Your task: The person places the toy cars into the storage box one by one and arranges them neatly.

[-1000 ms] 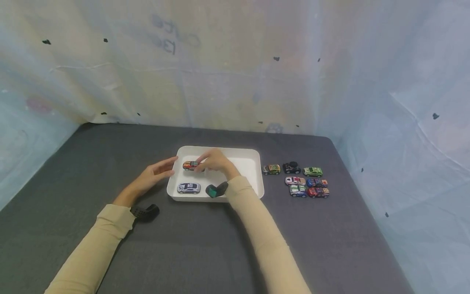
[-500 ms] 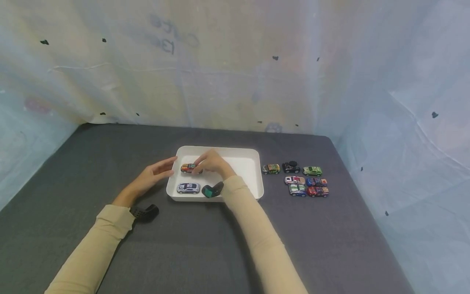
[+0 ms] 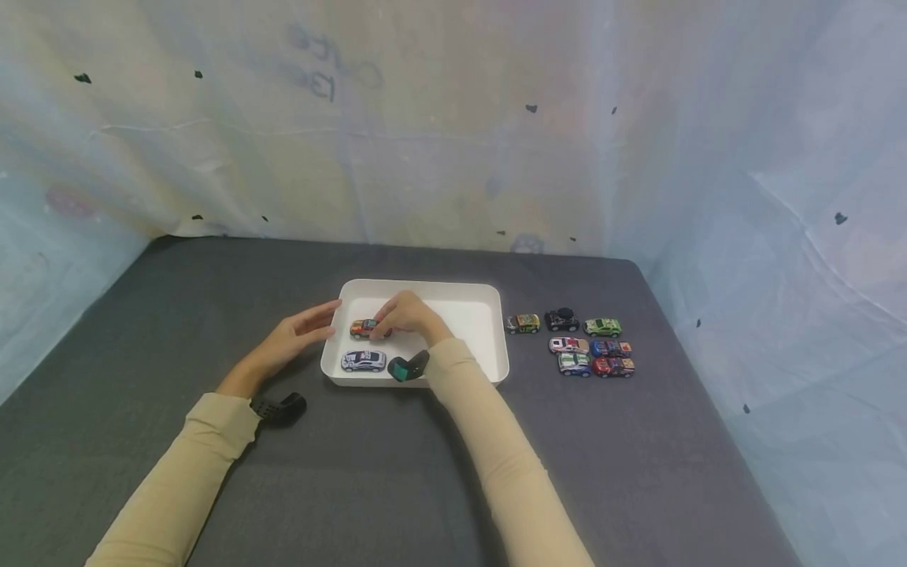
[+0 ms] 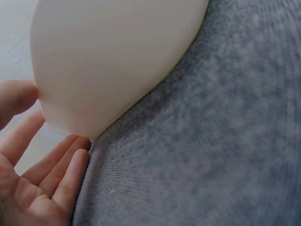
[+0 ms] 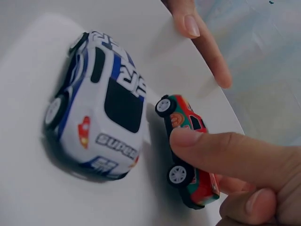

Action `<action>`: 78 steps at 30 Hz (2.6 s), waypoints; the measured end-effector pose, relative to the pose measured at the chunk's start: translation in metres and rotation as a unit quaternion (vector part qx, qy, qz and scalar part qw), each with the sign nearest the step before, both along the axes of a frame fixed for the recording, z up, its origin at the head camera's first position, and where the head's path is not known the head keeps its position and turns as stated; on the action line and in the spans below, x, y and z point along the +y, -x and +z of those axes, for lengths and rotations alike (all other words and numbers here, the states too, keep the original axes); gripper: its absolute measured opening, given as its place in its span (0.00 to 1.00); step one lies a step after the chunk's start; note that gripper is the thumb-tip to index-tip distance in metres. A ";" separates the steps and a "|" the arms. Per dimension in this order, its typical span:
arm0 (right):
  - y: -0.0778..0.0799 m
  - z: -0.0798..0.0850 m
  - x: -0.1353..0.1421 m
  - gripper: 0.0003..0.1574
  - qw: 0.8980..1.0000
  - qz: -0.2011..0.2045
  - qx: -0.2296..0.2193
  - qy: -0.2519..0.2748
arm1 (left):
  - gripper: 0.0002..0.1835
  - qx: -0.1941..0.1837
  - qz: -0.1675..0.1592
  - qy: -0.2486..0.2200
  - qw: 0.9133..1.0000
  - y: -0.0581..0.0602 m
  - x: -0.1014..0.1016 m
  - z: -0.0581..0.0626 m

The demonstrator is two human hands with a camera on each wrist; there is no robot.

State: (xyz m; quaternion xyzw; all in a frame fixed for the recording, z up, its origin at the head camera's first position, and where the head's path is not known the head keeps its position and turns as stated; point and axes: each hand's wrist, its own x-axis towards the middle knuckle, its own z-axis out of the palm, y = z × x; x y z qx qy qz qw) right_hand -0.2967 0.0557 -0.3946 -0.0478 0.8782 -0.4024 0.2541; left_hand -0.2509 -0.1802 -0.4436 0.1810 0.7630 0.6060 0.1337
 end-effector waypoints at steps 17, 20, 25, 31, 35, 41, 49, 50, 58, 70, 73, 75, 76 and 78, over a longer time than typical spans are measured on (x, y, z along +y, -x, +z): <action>0.002 -0.005 0.000 0.20 1.000 0.008 0.000 -0.010 | 0.33 0.001 -0.001 0.009 1.000 0.000 -0.001 0.001; 0.002 -0.005 0.000 0.19 1.000 0.007 0.000 -0.011 | 0.33 0.000 0.000 0.009 1.000 -0.001 -0.001 0.001; 0.001 -0.003 -0.001 0.19 1.000 0.010 0.002 -0.010 | 0.33 -0.001 0.002 0.005 1.000 0.000 -0.001 0.001; 0.000 0.000 -0.002 0.19 1.000 0.009 0.002 -0.008 | 0.33 0.000 0.000 0.001 1.000 0.000 -0.001 0.001; -0.003 0.007 0.000 0.18 1.000 0.008 0.008 0.001 | 0.33 0.003 0.001 0.005 1.000 0.000 -0.001 0.000; -0.010 0.021 0.007 0.18 1.000 0.008 0.022 0.016 | 0.33 -0.001 0.001 -0.001 1.000 0.001 -0.001 0.000; -0.026 0.040 0.024 0.25 0.996 0.027 0.045 0.071 | 0.33 -0.001 0.006 0.012 1.000 0.002 0.000 -0.001; -0.028 0.043 0.027 0.26 0.995 0.029 0.047 0.080 | 0.33 0.000 0.008 0.013 1.000 0.002 0.000 -0.001; -0.044 0.055 0.053 0.25 0.990 0.029 0.067 0.121 | 0.33 0.003 0.005 0.003 1.000 0.003 0.001 0.000; -0.063 0.055 0.110 0.24 0.970 0.008 0.140 0.197 | 0.33 0.003 0.004 0.002 1.000 0.001 0.000 0.001; -0.066 0.056 0.125 0.23 0.967 0.006 0.153 0.205 | 0.34 0.001 0.004 0.001 1.000 0.001 0.001 0.002; -0.066 0.056 0.133 0.23 0.966 -0.001 0.159 0.203 | 0.34 0.002 0.005 0.003 1.000 0.001 0.000 0.002; -0.067 0.056 0.137 0.23 0.967 -0.008 0.161 0.200 | 0.34 0.002 0.005 0.003 1.000 0.001 0.000 0.002; -0.066 0.055 0.145 0.23 0.967 -0.021 0.164 0.192 | 0.33 0.003 0.005 0.004 1.000 0.001 0.000 0.002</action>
